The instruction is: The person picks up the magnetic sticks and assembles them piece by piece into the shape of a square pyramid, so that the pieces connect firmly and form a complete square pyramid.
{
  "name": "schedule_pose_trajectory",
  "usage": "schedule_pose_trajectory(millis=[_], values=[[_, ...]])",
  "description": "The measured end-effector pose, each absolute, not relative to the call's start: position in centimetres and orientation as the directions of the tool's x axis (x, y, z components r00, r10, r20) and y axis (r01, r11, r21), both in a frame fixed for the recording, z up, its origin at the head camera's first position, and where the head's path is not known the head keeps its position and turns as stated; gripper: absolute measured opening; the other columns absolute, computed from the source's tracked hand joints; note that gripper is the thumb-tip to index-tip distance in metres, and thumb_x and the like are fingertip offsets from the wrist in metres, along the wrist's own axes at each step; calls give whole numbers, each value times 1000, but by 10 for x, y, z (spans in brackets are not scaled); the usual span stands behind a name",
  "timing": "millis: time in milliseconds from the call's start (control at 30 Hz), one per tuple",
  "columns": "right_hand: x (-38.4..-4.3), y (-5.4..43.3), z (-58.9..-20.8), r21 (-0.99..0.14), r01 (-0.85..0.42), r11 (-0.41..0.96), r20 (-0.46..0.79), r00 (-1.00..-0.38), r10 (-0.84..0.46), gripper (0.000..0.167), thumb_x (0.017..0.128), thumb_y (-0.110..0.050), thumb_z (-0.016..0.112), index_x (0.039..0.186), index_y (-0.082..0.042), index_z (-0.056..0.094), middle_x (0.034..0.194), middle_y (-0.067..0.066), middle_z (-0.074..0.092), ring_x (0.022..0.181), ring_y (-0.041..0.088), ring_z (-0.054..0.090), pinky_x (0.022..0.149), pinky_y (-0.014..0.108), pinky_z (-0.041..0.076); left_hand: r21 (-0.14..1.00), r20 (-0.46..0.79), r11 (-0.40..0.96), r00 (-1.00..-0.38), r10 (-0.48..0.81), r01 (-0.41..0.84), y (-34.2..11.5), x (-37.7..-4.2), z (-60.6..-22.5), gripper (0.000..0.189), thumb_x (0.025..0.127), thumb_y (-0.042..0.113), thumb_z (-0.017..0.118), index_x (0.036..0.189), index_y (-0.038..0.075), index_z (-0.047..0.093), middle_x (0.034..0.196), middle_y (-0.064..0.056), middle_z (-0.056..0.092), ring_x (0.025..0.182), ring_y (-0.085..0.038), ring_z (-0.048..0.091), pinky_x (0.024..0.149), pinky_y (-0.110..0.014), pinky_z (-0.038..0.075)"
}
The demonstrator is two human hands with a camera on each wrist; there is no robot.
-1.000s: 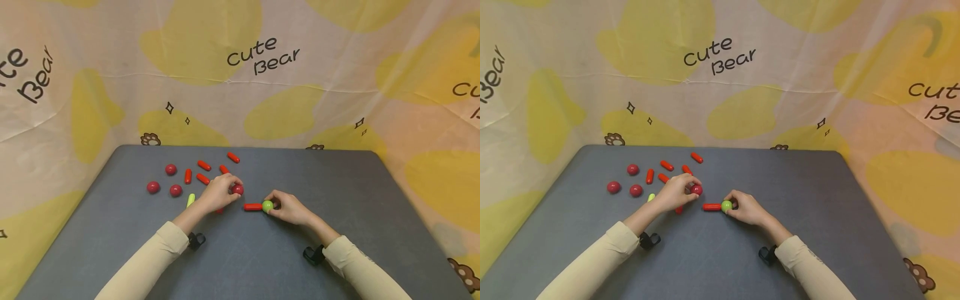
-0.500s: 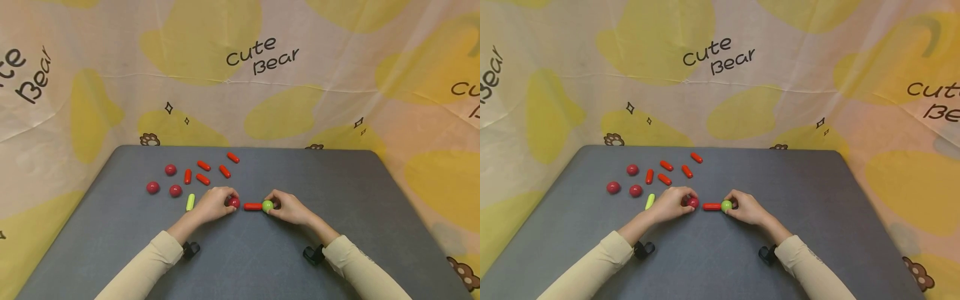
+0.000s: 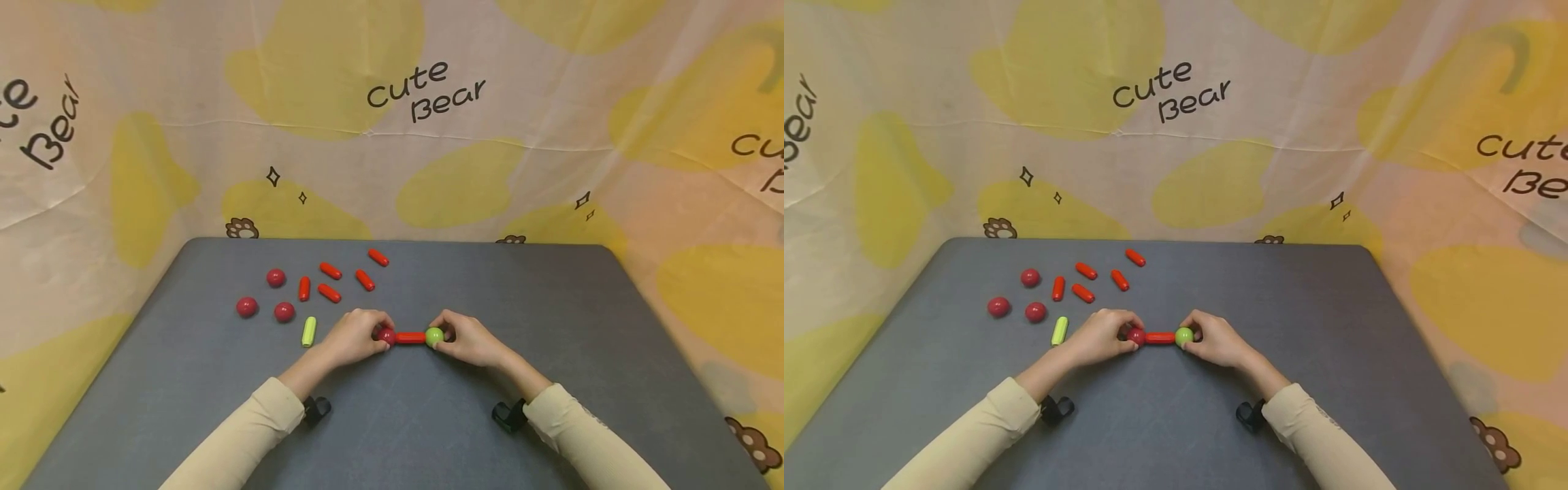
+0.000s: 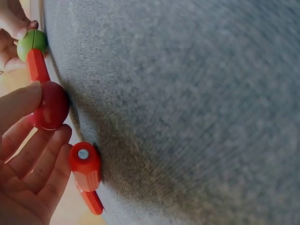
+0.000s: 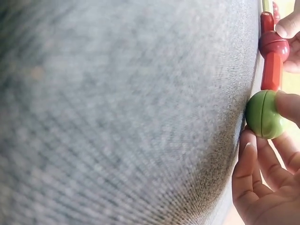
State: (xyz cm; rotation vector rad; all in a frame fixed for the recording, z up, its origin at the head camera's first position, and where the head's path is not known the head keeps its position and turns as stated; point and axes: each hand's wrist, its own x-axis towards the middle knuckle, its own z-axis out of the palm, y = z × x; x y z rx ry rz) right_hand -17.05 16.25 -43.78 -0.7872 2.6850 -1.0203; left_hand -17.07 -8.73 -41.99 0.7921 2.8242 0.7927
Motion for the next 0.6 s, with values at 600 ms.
schedule_pose_trajectory(millis=[600], values=[[-173, 156, -430, -640, -352, 683, -35, -874, -484, 12, 90, -24, 58, 89, -14, 63, 79, -5, 61, 65, 6, 51, 58, 22, 43, 431, 73, 754, -852, 519, 496, -81, -182, -420, 24, 76, 11, 72, 100, 15, 69, 91, 2, 64, 74, -11, 55, 66, -30, 47]])
